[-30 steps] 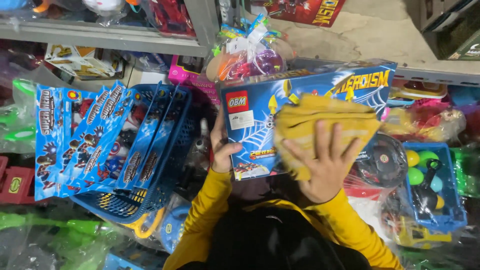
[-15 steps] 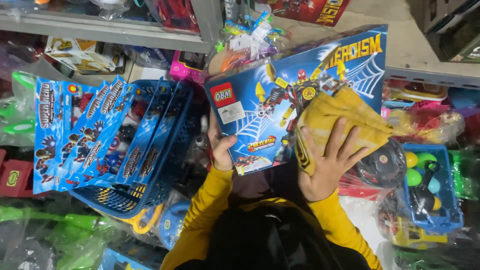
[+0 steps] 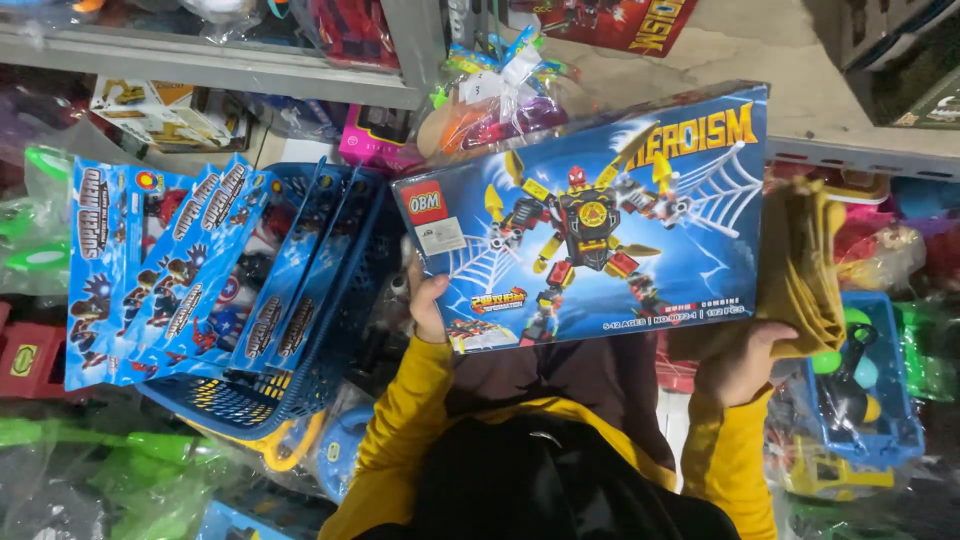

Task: The person is cleaning toy boxes with a cloth and placing them in a blue basket.

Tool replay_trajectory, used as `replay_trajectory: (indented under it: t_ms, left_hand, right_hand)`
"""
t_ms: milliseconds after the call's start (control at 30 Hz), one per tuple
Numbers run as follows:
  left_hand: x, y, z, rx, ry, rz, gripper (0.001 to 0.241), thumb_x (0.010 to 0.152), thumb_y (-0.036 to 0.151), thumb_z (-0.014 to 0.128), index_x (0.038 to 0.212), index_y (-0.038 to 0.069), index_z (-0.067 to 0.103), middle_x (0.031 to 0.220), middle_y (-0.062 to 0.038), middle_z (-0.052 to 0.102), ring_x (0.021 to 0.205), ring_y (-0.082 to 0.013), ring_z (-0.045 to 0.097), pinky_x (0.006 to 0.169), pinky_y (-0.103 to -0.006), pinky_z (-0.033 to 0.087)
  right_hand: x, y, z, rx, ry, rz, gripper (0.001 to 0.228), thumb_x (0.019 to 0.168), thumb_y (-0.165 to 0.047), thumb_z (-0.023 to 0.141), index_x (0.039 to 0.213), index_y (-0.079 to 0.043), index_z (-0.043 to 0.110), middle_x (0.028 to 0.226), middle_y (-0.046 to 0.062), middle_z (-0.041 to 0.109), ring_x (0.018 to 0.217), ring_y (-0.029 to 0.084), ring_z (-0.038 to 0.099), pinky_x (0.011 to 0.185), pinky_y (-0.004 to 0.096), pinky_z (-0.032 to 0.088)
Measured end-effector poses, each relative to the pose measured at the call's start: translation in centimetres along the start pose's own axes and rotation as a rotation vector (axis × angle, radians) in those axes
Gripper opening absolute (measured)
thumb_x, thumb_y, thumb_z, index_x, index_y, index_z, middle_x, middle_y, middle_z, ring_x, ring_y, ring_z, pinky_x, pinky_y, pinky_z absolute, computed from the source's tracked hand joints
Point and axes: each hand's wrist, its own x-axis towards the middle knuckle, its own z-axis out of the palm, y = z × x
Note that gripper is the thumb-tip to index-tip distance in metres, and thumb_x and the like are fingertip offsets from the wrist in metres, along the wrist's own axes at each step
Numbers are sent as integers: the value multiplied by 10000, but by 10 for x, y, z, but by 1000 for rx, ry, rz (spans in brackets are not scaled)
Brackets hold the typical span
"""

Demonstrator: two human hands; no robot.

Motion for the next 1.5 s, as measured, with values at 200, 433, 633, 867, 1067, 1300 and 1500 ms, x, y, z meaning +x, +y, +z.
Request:
replay_trajectory:
  t_ms: [200,433,633,867,1067,1300,1500]
  left_hand:
    - [8,-17,-11,44,-4,-114,739,864,228,582,1531,-31,397,1371,-181,596,1248,-280,601,1098,-377,460]
    - [23,1,45,673,-132,-83,695,1054,359,514,1608,64,215,1560,-137,436,1410,-271,460,1161,-406,380]
    - [21,38,100,126,-97,-454,760,1001,462,451,1572,329,-34,1606,-24,279,1437,-243,397,1018,-637,459]
    - [22,44,115,-192,-125,-540,495,1043,257,610,1459,33,463,1275,-97,644,1179,-234,625,1028,-395,529]
    - [28,48,115,-28,-83,-610,589,856,60,623,1427,9,488,1188,-112,666,1081,-225,654,989,-385,535]
    - [37,26,74,-106,-152,-659,810,808,82,597,1578,41,350,1374,-143,595,1228,-242,605,1074,-371,488]
    - [53,12,66,-18,-449,-645,885,840,124,605,1649,-3,269,1590,-172,463,1416,-240,509,1199,-335,380]
  right_hand:
    - [-21,-70,37,184,103,206,599,1120,-250,542,1557,113,352,1299,225,278,1140,324,265,1042,422,177]
    - [-46,-81,13,427,-34,91,765,926,-95,658,1618,3,346,1599,153,466,1451,296,481,1271,471,349]
    - [-72,-21,-93,248,-225,106,757,893,-126,687,1579,-19,384,1538,146,477,1430,293,473,1295,477,314]
    - [-34,-80,-8,155,-531,-546,685,952,-302,699,1555,-321,374,1429,81,562,1370,385,518,1205,652,342]
    - [18,-76,-62,55,-1148,-576,465,1003,-527,514,1427,-341,472,1417,151,536,1392,496,415,1187,792,206]
    - [-24,-56,2,228,-170,190,585,1029,-446,573,1498,-123,440,1448,92,528,1306,308,513,1119,516,392]
    - [4,-59,47,786,-188,452,495,1125,-365,488,1449,10,510,1331,124,603,1201,255,602,1093,407,456]
